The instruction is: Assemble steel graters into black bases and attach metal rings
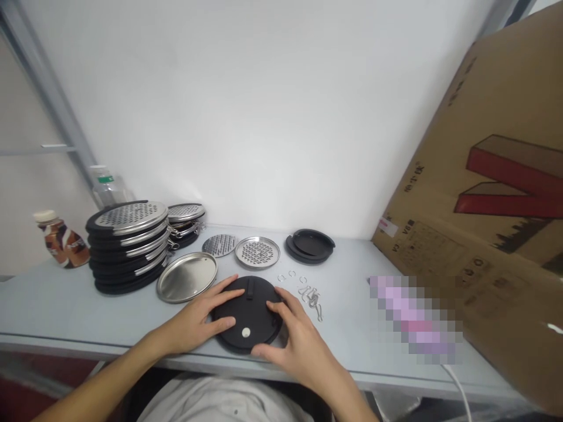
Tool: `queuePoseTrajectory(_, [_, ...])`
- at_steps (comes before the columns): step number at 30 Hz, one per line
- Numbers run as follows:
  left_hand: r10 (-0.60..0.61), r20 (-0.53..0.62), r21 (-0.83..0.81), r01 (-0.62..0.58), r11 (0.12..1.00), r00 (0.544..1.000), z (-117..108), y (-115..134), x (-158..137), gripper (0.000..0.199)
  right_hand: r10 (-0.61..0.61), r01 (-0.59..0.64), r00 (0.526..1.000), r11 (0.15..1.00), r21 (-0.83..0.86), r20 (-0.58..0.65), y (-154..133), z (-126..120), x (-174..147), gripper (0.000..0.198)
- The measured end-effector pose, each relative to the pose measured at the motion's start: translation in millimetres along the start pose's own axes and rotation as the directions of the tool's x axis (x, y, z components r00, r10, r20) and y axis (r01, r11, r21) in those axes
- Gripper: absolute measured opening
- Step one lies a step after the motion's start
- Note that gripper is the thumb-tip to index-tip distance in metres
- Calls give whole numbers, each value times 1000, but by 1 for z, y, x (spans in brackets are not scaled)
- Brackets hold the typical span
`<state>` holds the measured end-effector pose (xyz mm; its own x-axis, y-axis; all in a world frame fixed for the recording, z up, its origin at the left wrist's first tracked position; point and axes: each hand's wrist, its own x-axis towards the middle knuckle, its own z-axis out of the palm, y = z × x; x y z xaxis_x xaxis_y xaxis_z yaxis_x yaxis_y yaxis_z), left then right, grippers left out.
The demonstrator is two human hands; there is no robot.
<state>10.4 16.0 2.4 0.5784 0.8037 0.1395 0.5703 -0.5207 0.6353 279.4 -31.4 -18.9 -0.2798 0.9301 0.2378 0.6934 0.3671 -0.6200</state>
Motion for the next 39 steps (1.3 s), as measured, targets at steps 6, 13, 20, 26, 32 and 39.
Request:
queuePoseTrajectory(6, [-15, 3, 6, 15, 1000, 1000, 0, 1, -1, 54, 99, -113, 971, 992, -52, -218, 13, -25, 27, 36])
queuePoseTrajectory(13, [-27, -3, -2, 27, 1000, 1000, -1, 0, -1, 55, 264, -311, 950, 866, -392, -169, 35, -47, 53, 27])
queuePoseTrajectory(20, [-1, -23, -28, 0, 1000, 1000, 1, -2, -1, 54, 255, -274, 961, 842, -464, -104, 33, -39, 64, 30])
queuePoseTrajectory(26, [2, -37, -46, -4, 999, 999, 1, -2, -1, 53, 131, -124, 991, 877, -464, -18, 15, -30, 49, 30])
queuePoseTrajectory(32, [5, -42, -45, -7, 999, 999, 1, -2, 0, 53, 101, -83, 994, 950, -302, 46, 14, -38, 42, 25])
queuePoseTrajectory(39, [-15, -36, -43, 14, 999, 999, 0, 0, -1, 53, 165, -156, 986, 966, -206, 27, 16, -37, 50, 19])
